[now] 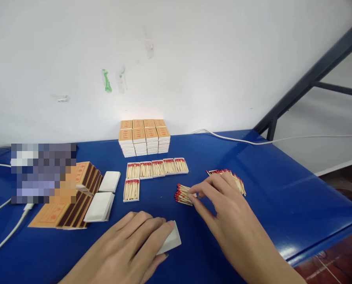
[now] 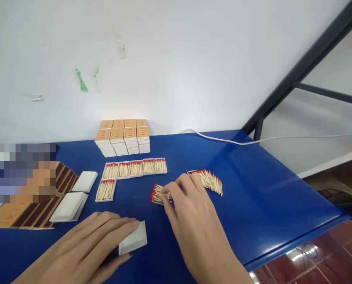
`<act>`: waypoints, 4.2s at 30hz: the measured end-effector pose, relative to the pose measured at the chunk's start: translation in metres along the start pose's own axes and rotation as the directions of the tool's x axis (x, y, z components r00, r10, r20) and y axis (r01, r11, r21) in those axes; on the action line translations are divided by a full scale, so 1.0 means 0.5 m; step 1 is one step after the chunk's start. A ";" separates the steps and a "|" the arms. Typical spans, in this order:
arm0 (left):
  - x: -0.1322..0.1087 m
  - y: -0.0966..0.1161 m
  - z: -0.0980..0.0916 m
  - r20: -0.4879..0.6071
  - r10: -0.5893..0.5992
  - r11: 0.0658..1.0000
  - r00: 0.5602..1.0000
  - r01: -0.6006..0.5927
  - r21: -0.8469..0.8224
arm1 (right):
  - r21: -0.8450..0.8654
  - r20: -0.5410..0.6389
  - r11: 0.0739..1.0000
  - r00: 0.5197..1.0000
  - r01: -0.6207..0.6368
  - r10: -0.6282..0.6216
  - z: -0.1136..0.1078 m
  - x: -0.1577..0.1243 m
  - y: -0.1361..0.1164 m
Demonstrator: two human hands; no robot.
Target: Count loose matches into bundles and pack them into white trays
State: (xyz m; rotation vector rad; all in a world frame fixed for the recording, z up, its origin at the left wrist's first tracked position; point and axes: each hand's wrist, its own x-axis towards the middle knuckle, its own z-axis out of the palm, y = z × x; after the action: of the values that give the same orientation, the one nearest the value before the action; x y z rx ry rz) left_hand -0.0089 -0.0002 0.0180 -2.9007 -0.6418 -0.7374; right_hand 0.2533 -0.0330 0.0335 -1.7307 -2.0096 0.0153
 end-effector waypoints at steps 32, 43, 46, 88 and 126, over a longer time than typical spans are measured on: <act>0.003 -0.003 -0.004 0.000 0.013 0.999 1.000 -0.013 0.033 | 0.132 0.052 0.980 0.989 -0.146 0.140 0.023 -0.016 0.026; -0.006 -0.006 0.002 0.063 0.009 0.999 0.998 -0.011 0.031 | -0.187 -0.176 0.942 0.953 -0.277 0.245 0.006 0.012 0.113; -0.009 -0.005 0.000 0.060 0.008 0.999 0.998 -0.010 0.034 | -0.226 -0.185 0.936 0.955 -0.271 0.232 0.011 0.011 0.122; -0.019 -0.005 0.005 0.046 0.008 1.000 0.999 -0.010 0.030 | -0.032 -0.325 0.980 0.930 -0.194 0.173 0.025 -0.075 -0.015; -0.009 -0.005 0.004 0.055 -0.009 1.000 0.998 0.009 -0.004 | 0.016 -0.028 0.997 0.997 -0.072 0.073 -0.006 0.010 0.022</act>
State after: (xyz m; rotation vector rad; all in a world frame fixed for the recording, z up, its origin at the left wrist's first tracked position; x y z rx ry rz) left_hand -0.0128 0.0006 0.0141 -2.9335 -0.6603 -0.6635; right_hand 0.2642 -0.0268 0.0344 -1.7835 -1.9206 0.0293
